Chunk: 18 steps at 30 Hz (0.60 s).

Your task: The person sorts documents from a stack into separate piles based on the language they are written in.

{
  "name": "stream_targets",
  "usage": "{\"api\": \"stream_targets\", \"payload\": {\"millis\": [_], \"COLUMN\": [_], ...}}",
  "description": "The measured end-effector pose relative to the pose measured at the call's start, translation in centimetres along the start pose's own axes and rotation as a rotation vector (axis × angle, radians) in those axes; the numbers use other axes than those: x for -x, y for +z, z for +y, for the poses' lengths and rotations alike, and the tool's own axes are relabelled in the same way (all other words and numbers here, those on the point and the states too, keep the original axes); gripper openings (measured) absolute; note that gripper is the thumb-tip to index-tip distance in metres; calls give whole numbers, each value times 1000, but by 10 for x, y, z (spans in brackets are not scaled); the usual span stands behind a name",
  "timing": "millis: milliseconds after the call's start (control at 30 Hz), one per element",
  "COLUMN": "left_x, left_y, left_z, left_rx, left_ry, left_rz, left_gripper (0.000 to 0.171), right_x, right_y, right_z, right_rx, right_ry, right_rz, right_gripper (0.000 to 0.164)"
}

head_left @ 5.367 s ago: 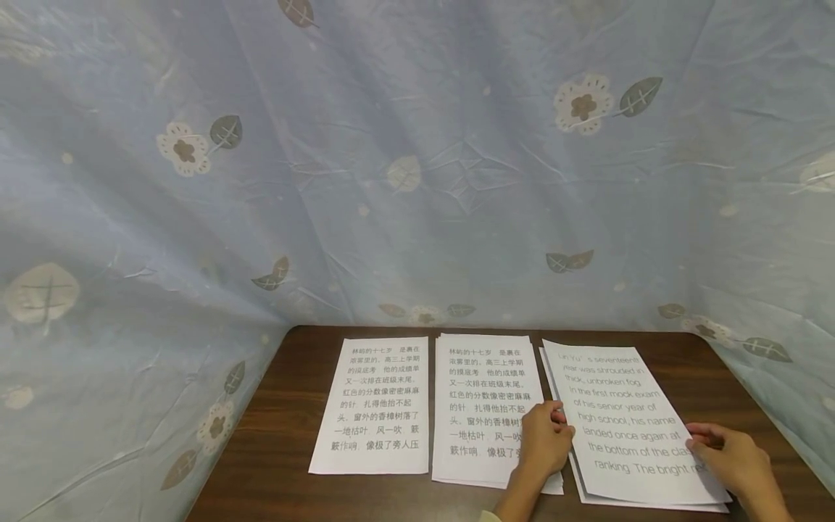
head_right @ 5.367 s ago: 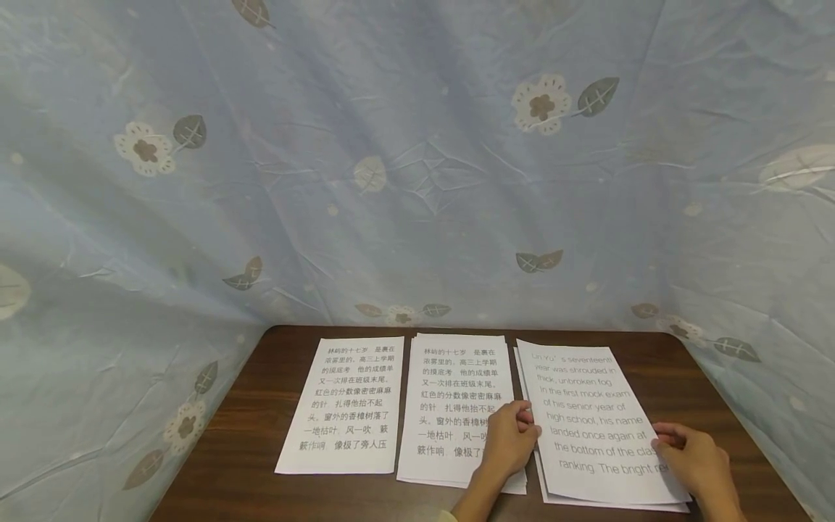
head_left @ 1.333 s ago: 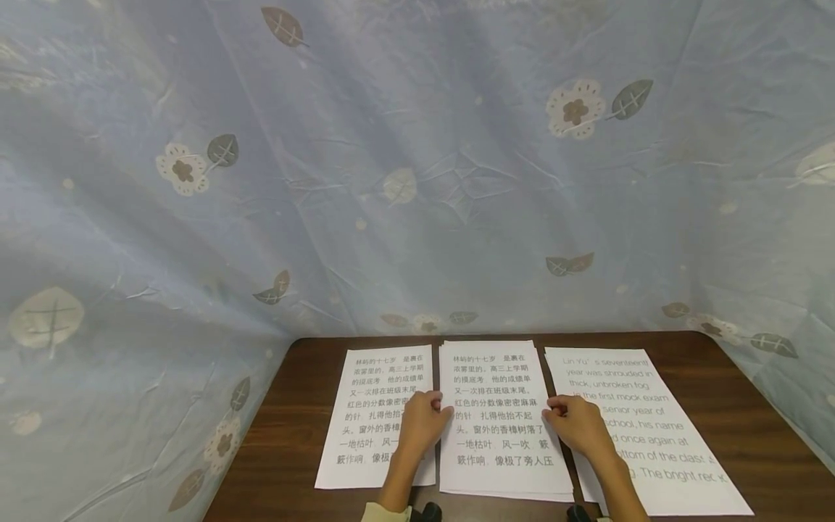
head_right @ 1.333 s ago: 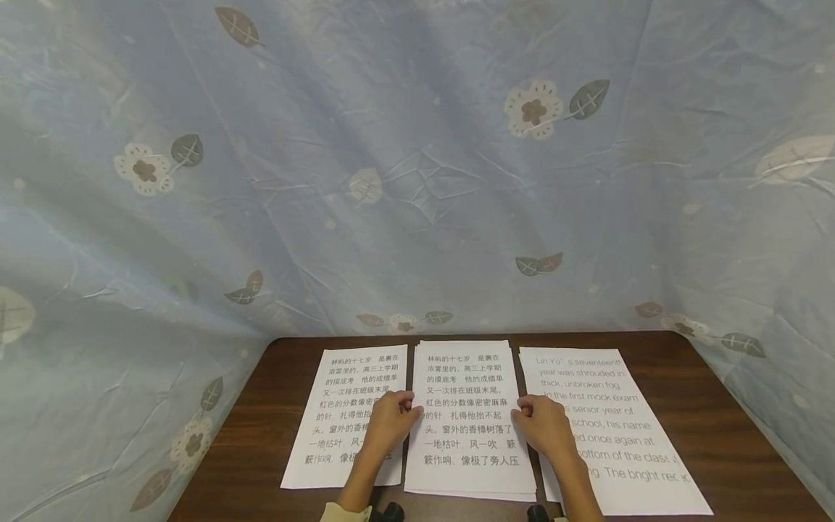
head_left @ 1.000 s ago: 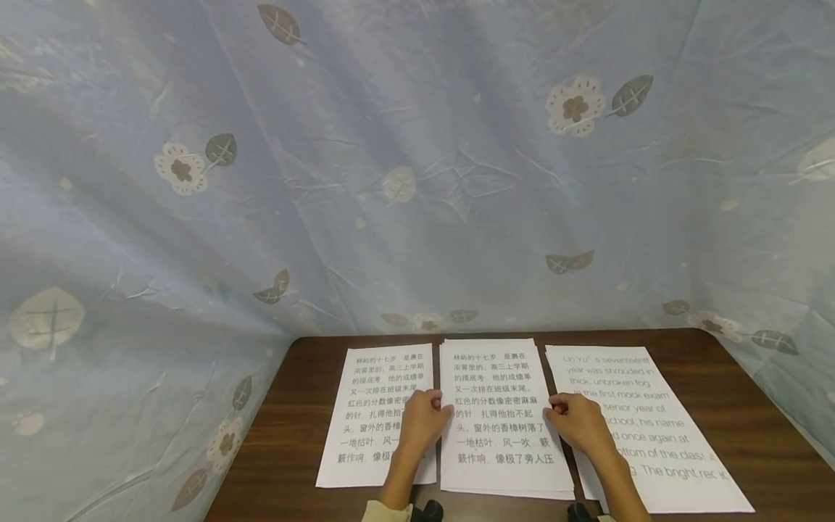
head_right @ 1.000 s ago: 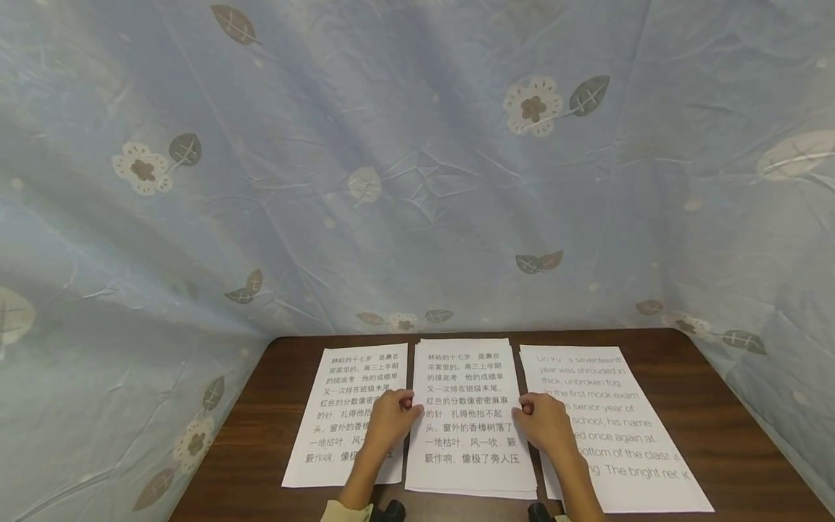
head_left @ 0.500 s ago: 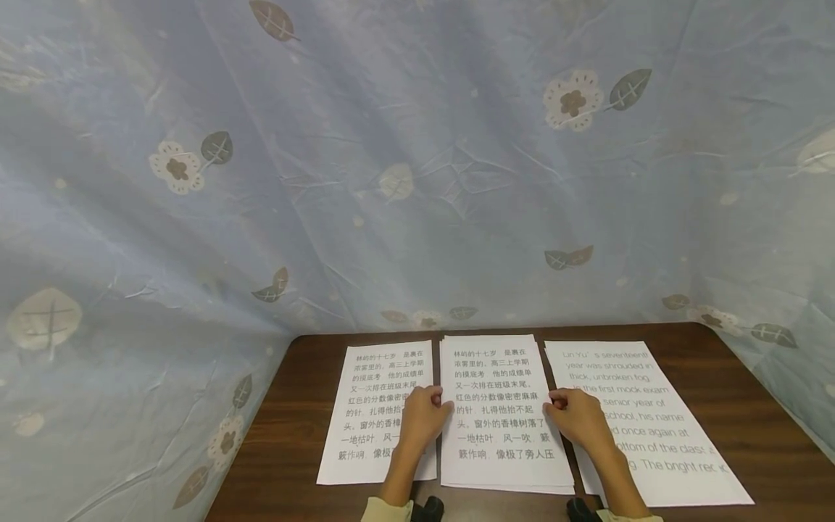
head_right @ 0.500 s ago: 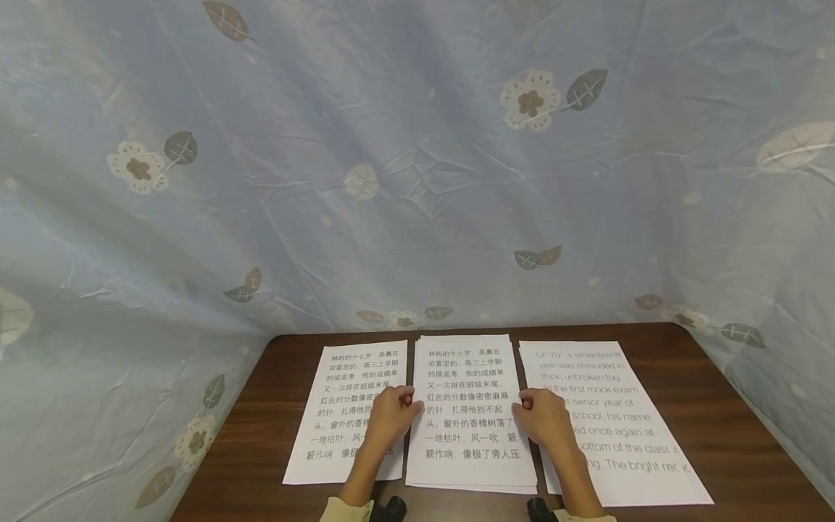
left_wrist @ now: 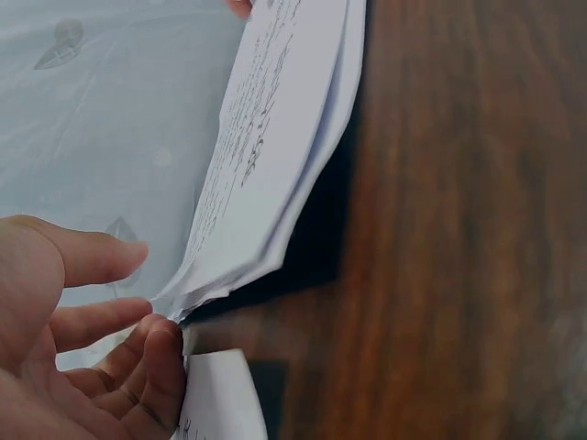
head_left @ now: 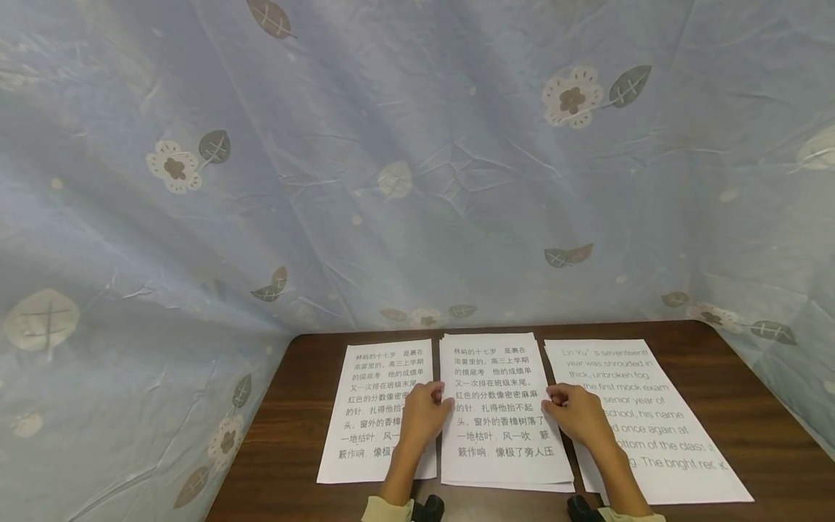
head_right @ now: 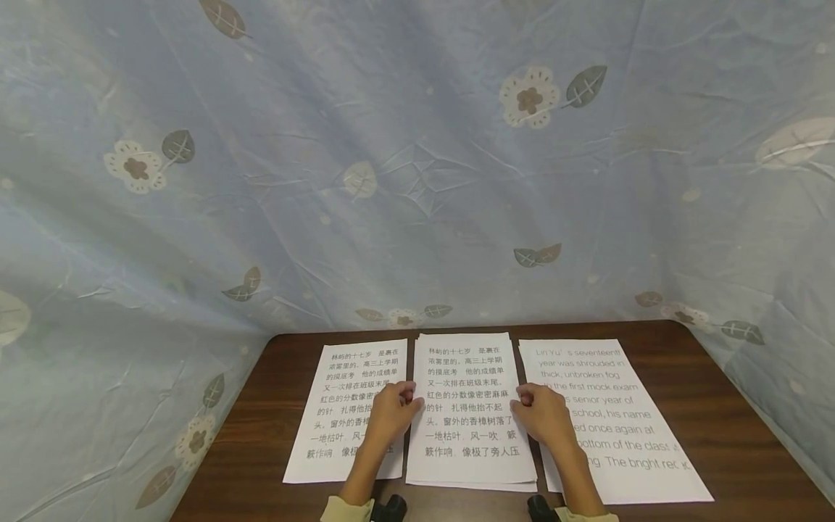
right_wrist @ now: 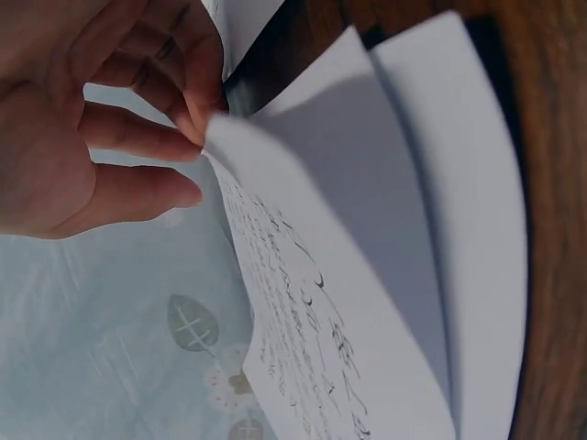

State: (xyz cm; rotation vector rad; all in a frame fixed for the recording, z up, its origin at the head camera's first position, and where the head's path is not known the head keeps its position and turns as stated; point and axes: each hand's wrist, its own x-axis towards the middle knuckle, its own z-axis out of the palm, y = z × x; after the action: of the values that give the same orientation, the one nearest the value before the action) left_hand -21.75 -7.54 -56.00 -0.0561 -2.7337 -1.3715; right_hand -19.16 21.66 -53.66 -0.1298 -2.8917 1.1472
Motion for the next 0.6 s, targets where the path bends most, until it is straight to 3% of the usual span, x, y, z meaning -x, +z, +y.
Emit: {"api": "stream_targets", "payload": {"millis": [600], "left_x": [1], "left_y": [-1], "left_z": [5], "left_rx": [71], "left_ry": [-30], "left_rz": [14], "left_gripper": [40], "right_x": [0], "right_y": [0], "right_z": [-2], "right_rx": [-25], "right_ry": [30], "right_rz": [13], "right_gripper": [37]}}
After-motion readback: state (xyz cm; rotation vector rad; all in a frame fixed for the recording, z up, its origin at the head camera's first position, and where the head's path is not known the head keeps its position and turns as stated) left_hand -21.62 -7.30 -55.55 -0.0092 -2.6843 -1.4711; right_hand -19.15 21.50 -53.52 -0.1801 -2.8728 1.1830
